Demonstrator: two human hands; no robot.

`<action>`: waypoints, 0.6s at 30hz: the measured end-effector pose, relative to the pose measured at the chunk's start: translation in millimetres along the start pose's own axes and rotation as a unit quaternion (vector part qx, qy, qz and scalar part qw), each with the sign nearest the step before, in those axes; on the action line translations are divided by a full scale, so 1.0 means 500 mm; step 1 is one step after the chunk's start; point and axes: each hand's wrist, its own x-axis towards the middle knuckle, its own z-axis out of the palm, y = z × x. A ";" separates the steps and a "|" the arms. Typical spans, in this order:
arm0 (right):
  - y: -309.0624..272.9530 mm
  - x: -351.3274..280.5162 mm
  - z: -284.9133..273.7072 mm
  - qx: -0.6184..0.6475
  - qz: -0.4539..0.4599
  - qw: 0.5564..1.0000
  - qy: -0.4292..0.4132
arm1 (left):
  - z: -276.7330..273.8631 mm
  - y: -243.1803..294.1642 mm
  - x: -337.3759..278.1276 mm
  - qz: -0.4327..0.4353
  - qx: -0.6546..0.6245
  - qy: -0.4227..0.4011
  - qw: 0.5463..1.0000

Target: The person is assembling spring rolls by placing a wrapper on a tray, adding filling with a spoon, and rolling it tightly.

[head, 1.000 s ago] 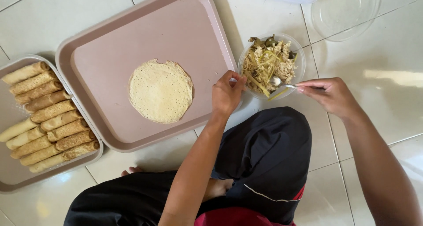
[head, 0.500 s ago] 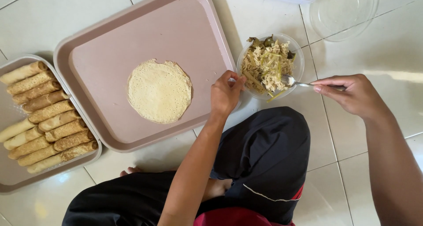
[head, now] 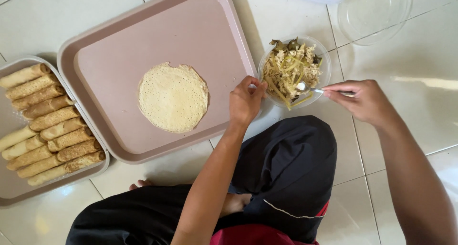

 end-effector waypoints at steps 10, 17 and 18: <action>-0.005 -0.039 -0.051 0.093 0.003 0.995 0.021 | -0.001 0.000 0.002 -0.013 0.010 -0.006 1.000; -0.027 -0.051 -0.066 0.103 0.001 0.994 0.040 | 0.001 -0.007 0.002 0.008 -0.007 0.002 1.000; -0.025 -0.052 -0.066 0.105 0.012 0.994 0.043 | 0.001 -0.008 0.002 0.010 -0.010 0.003 1.000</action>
